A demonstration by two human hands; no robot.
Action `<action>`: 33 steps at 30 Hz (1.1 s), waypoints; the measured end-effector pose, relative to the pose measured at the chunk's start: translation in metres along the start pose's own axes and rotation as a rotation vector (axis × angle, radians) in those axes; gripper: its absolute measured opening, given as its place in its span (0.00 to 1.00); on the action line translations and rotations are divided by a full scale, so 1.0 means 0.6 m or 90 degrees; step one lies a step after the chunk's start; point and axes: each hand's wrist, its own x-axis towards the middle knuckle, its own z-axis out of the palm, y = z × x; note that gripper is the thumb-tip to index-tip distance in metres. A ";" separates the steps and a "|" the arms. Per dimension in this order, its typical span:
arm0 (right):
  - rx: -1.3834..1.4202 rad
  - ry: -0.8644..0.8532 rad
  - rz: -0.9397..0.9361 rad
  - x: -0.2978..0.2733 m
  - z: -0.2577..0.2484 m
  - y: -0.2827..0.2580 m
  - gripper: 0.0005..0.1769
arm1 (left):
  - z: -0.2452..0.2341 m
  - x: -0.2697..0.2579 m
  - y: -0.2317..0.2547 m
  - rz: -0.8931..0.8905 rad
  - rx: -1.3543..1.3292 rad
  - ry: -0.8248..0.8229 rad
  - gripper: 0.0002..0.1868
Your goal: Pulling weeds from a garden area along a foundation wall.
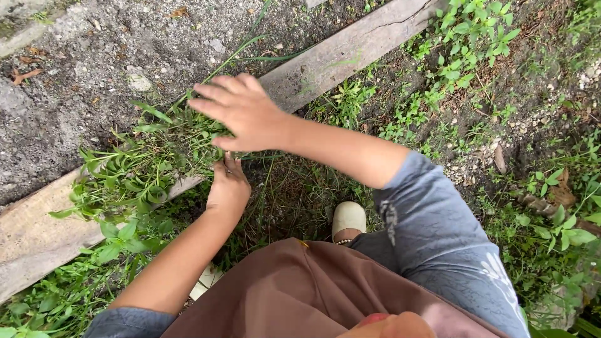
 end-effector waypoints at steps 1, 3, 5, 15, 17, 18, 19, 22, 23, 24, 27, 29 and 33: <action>0.000 0.000 0.002 -0.024 -0.034 0.023 0.45 | 0.006 0.001 0.002 0.002 0.001 0.001 0.28; 0.016 0.084 -0.021 -0.072 -0.102 0.070 0.32 | 0.015 0.004 0.007 0.004 -0.012 -0.013 0.28; 0.036 0.139 0.042 -0.137 -0.149 0.123 0.26 | 0.012 0.002 0.003 0.003 -0.008 -0.006 0.28; 0.294 0.204 0.732 -0.466 0.032 0.430 0.13 | 0.003 0.000 -0.001 0.015 0.011 -0.018 0.28; 0.255 0.136 0.775 -0.445 0.032 0.403 0.21 | 0.009 0.002 0.005 0.001 0.014 -0.003 0.28; 0.214 0.064 0.814 -0.432 0.032 0.390 0.28 | 0.013 0.002 0.007 -0.016 0.014 0.011 0.28; 0.216 0.064 0.813 -0.429 0.037 0.393 0.28 | 0.014 0.003 0.009 -0.016 0.015 0.011 0.28; 0.155 -0.049 0.844 -0.419 0.055 0.405 0.40 | 0.017 0.003 0.010 -0.015 0.014 0.007 0.28; 0.137 -0.100 0.837 -0.417 0.059 0.412 0.40 | 0.018 0.003 0.010 -0.015 0.019 0.011 0.27; 0.119 -0.152 0.827 -0.415 0.062 0.420 0.40 | 0.018 0.003 0.011 -0.017 0.022 0.015 0.27; 0.175 -0.248 0.849 -0.418 0.072 0.436 0.31 | 0.005 0.002 0.006 -0.014 0.015 0.005 0.27; 0.124 -0.260 0.792 -0.440 0.105 0.463 0.29 | -0.010 0.000 -0.003 -0.005 0.024 -0.005 0.27; 0.097 -0.190 0.695 -0.471 0.132 0.489 0.24 | -0.019 0.000 -0.009 0.013 0.036 -0.017 0.27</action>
